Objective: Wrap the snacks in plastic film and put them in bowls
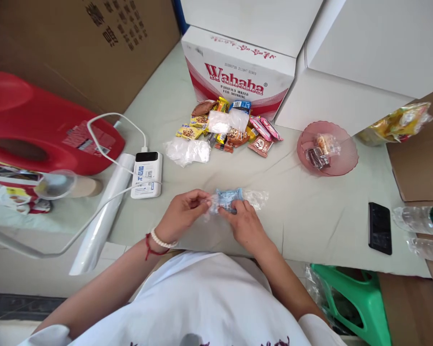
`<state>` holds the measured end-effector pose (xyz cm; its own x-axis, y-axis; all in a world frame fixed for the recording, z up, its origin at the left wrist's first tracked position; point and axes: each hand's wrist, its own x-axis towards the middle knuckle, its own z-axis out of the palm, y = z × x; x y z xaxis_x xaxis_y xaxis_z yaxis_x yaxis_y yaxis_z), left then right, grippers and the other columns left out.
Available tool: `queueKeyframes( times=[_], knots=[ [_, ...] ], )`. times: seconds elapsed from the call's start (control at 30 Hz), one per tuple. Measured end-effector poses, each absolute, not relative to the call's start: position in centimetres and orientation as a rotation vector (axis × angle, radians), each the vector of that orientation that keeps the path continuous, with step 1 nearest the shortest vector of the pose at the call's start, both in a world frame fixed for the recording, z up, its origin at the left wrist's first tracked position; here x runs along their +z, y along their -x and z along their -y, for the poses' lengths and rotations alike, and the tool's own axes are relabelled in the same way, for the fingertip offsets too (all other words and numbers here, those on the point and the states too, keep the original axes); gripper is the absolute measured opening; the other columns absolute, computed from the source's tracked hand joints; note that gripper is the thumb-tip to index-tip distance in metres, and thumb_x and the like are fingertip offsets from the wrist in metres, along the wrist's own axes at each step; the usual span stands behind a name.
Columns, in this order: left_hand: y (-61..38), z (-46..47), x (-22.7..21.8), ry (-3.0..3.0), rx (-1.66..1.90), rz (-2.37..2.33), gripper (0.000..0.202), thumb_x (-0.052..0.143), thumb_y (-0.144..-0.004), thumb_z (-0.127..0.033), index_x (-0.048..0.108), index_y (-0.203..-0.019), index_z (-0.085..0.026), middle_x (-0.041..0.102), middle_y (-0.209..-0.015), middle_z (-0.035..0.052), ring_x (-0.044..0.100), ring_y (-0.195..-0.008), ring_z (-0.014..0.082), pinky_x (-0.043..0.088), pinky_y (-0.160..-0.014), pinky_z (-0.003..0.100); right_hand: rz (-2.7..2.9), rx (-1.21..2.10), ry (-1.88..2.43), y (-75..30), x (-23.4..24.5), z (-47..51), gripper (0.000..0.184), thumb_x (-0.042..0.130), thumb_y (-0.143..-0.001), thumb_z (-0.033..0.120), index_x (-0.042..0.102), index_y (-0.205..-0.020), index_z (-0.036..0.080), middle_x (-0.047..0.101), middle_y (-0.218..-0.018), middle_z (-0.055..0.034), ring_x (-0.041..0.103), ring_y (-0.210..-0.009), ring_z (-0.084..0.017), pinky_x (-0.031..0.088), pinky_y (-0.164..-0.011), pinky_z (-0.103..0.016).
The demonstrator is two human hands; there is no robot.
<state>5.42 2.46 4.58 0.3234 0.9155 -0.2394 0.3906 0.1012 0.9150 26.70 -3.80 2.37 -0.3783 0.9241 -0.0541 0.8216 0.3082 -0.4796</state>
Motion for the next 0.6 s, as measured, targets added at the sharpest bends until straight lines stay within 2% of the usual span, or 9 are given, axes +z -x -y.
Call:
queueKeyframes(
  times=[0.1, 0.17, 0.23, 0.3, 0.33, 0.43, 0.5, 0.6],
  knots=[
    [-8.7, -2.6, 3.9, -1.629, 0.671, -1.209, 0.029, 0.051, -0.092, -0.024, 0.076, -0.106, -0.020, 0.077, -0.098, 0.0051, 0.068, -0.086, 0.0197, 0.056, -0.083, 0.036, 2.222, 0.739, 1.476, -27.2, 2.6, 3.8, 0.037, 0.049, -0.099, 0.022, 0.070, -0.129, 0.028, 0.058, -0.126, -0.0131, 0.054, -0.109, -0.028, 0.053, -0.094, -0.045],
    [-10.6, -2.7, 3.3, -1.904, 0.656, -1.253, 0.032, 0.051, -0.091, -0.016, 0.079, -0.104, -0.022, 0.076, -0.099, 0.0073, 0.065, -0.093, 0.0232, 0.054, -0.089, 0.042, 2.043, 0.757, 1.507, -28.2, 2.6, 3.6, 0.038, 0.044, -0.102, 0.027, 0.064, -0.135, 0.027, 0.062, -0.120, -0.0116, 0.059, -0.107, -0.026, 0.054, -0.094, -0.043],
    [-11.9, -2.8, 2.8, -2.113, 0.596, -1.318, 0.030, 0.053, -0.091, -0.014, 0.080, -0.099, -0.023, 0.073, -0.095, 0.0094, 0.061, -0.094, 0.0262, 0.051, -0.088, 0.045, 1.830, 0.588, 1.697, -29.4, 2.2, 3.3, 0.040, 0.042, -0.104, 0.030, 0.061, -0.138, 0.026, 0.064, -0.111, -0.0114, 0.061, -0.102, -0.026, 0.054, -0.093, -0.044],
    [-12.4, -2.7, 2.5, -2.182, 0.565, -1.416, 0.025, 0.059, -0.090, -0.017, 0.080, -0.101, -0.025, 0.070, -0.098, 0.0108, 0.057, -0.096, 0.0285, 0.048, -0.085, 0.046, 1.689, 0.306, 1.922, -30.7, 1.6, 2.9, 0.039, 0.049, -0.100, 0.035, 0.065, -0.134, 0.023, 0.061, -0.111, -0.0150, 0.058, -0.103, -0.030, 0.052, -0.095, -0.051],
    [-12.4, -2.7, 2.3, -2.179, 0.572, -1.485, 0.025, 0.064, -0.088, -0.021, 0.078, -0.109, -0.026, 0.068, -0.105, 0.0117, 0.056, -0.100, 0.0300, 0.046, -0.086, 0.047, 1.669, 0.192, 1.996, -31.3, 1.4, 2.6, 0.038, 0.054, -0.097, 0.037, 0.068, -0.128, 0.021, 0.059, -0.114, -0.0175, 0.055, -0.107, -0.033, 0.050, -0.096, -0.055],
    [-12.1, -2.8, 2.0, -2.112, 0.577, -1.715, 0.063, 0.077, -0.078, -0.036, 0.061, -0.137, -0.020, 0.061, -0.127, 0.0175, 0.052, -0.116, 0.0368, 0.044, -0.094, 0.051, 1.675, 0.143, 2.062, -32.1, 1.5, 2.1, 0.027, 0.060, -0.093, 0.037, 0.075, -0.106, 0.019, 0.056, -0.124, -0.0209, 0.052, -0.112, -0.036, 0.048, -0.098, -0.058],
    [-12.0, -3.0, 1.9, -2.086, 0.494, -1.772, 0.068, 0.079, -0.076, -0.045, 0.059, -0.134, -0.015, 0.062, -0.124, 0.0192, 0.052, -0.119, 0.0390, 0.042, -0.097, 0.052, 1.623, 0.283, 2.033, -31.6, 2.2, 1.8, 0.024, 0.056, -0.095, 0.036, 0.074, -0.099, 0.020, 0.061, -0.119, -0.0177, 0.058, -0.102, -0.030, 0.052, -0.093, -0.050],
    [-12.3, -2.9, 2.0, -2.080, 0.388, -1.716, 0.048, 0.072, -0.083, -0.047, 0.062, -0.119, -0.015, 0.065, -0.111, 0.0154, 0.060, -0.106, 0.0350, 0.046, -0.091, 0.047, 1.610, 0.593, 1.872, -29.5, 3.8, 1.4, 0.027, 0.049, -0.100, 0.036, 0.071, -0.106, 0.022, 0.068, -0.102, -0.0100, 0.064, -0.086, -0.023, 0.056, -0.085, -0.040]
  ],
)
